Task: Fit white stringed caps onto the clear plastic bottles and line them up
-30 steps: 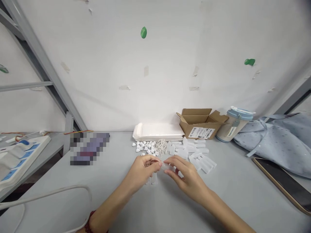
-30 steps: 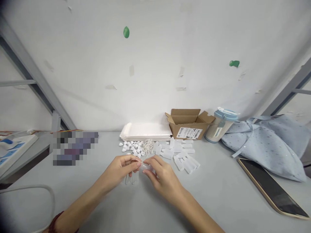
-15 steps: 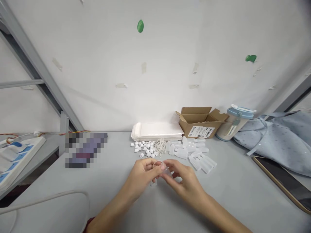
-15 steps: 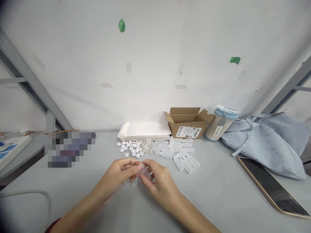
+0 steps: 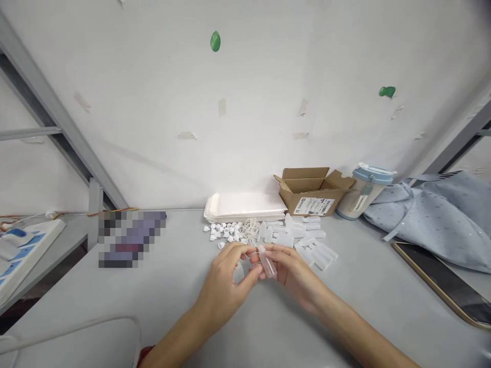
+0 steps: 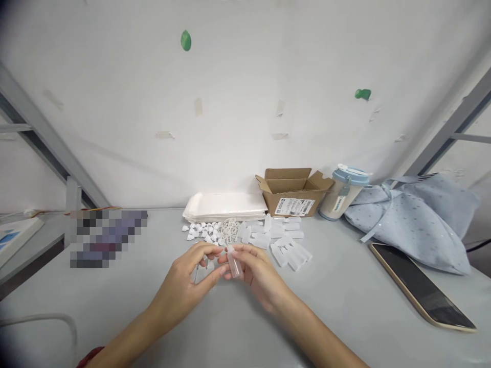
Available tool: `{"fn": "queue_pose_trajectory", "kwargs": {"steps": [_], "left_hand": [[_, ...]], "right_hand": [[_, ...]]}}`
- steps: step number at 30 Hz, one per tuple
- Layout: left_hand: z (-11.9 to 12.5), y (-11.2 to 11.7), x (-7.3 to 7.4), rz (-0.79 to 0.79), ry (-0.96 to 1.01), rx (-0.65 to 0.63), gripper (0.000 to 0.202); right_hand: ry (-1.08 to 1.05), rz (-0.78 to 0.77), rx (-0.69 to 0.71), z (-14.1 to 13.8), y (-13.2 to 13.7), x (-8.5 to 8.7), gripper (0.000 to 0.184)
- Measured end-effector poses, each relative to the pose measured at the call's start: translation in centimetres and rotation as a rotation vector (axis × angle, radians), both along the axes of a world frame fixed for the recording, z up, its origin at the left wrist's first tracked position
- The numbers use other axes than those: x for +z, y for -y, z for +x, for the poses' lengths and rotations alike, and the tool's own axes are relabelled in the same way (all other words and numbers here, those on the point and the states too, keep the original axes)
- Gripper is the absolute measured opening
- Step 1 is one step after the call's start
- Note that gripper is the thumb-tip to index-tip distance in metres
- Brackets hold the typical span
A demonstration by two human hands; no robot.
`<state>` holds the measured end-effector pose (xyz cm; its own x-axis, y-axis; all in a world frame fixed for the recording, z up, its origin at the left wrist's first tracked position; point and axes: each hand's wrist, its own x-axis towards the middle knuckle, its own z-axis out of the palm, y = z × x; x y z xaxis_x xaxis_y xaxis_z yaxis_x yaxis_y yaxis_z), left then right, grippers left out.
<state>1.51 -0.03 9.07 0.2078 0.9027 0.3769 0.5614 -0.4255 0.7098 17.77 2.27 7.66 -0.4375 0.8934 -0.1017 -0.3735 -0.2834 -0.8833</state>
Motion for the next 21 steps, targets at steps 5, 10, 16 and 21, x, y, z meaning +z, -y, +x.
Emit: {"fn": "queue_pose_trajectory", "kwargs": {"steps": [5,10,16,21], "left_hand": [[0.1,-0.1,-0.9,0.125,-0.057,-0.060,0.034],[0.2,0.1,-1.7,0.209,-0.128,-0.071,0.041],[0.0,-0.1,-1.7,0.323,-0.127,-0.084,0.037],[-0.3,-0.2,-1.5,0.380,-0.171,-0.116,0.041]], "right_hand": [[-0.086,-0.050,0.055,-0.3,0.1,0.0,0.024],[-0.142,-0.058,0.088,-0.5,0.3,-0.2,0.025],[-0.076,0.013,0.100,-0.2,0.2,-0.1,0.027],[0.087,0.099,0.098,0.0,0.1,0.1,0.028]]}}
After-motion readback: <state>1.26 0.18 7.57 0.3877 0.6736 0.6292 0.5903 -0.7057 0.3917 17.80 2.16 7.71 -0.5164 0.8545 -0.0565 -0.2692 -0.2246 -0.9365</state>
